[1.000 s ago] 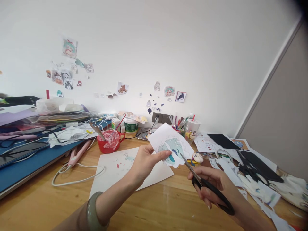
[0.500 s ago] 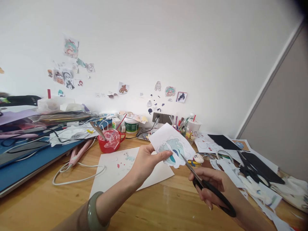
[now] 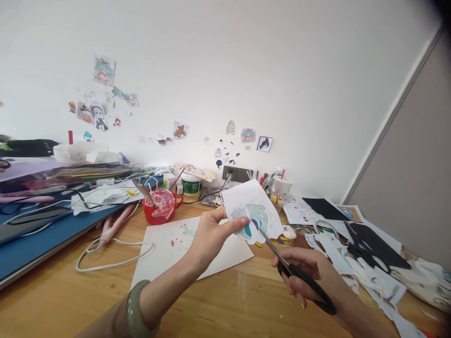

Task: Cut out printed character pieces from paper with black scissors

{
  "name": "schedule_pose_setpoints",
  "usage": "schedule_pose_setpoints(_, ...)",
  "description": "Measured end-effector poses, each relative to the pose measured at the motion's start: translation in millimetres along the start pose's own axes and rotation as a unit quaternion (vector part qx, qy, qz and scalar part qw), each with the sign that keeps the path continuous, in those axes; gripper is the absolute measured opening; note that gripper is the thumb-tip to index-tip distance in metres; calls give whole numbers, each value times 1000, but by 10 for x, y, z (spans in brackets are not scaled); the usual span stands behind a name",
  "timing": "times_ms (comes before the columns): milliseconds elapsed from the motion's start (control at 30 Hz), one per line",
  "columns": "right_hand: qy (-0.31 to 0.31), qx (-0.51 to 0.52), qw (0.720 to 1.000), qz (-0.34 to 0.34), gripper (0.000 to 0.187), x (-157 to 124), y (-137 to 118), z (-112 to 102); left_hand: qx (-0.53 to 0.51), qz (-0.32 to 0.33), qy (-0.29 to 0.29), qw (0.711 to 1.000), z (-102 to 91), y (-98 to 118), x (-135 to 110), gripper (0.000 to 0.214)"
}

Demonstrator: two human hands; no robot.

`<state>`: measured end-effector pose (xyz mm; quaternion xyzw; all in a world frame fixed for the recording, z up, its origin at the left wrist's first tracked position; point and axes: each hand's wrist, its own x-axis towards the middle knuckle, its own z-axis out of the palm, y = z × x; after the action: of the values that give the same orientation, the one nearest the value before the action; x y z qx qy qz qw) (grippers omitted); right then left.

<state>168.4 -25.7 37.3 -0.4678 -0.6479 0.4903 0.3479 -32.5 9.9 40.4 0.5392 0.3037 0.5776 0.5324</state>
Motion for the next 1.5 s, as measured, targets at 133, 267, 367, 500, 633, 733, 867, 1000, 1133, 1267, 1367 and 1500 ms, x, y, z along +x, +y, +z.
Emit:
schedule_pose_setpoints(133, -14, 9, 1000, -6, 24, -2, 42, -4, 5, 4, 6, 1000, -4, 0, 3, 17)
schedule_pose_setpoints(267, -28, 15, 999, -13, 31, -10, 72, -2, 20, 7, 14, 1000, -9, -18, 7, 20)
schedule_pose_setpoints(367, -38, 21, 999, -16, 37, -3, 76, 8, 24, 6, 15, 1000, -8, -27, 11, 22)
schedule_pose_setpoints(500, -57, 41, 997, -32, 40, 23, 92, 26, 16, -6, 24, 1000, 19, -26, 0, 21)
schedule_pose_setpoints(633, -65, 36, 997, -25, 47, 38, 117, 44, -13, -25, 27, 999, 74, -24, -41, 21)
schedule_pose_setpoints(733, -77, 41, 996, -32, 49, 29, 99, 66, -24, -26, 43, 998, 101, -22, -72, 22)
schedule_pose_setpoints(867, -72, 36, 996, -33, 46, 10, 69, 86, -2, -23, 52, 998, 105, -22, -90, 21)
schedule_pose_setpoints(1000, -71, 22, 997, -17, 37, 9, 75, 77, -12, -25, 55, 998, 106, -42, -94, 22)
schedule_pose_setpoints(1133, -75, 30, 996, -38, 46, 20, 78, 67, -17, -19, 50, 998, 105, -63, -106, 20)
schedule_pose_setpoints(1267, -73, 29, 996, -49, 40, 33, 87, 62, -1, -8, 52, 999, 94, -59, -112, 18)
schedule_pose_setpoints(1367, -69, 25, 996, -49, 38, 27, 86, 57, -5, -14, 46, 999, 90, -48, -109, 18)
schedule_pose_setpoints(1500, -62, 37, 995, -66, 39, 2, 70, 59, -20, -25, 42, 999, 92, -42, -106, 18)
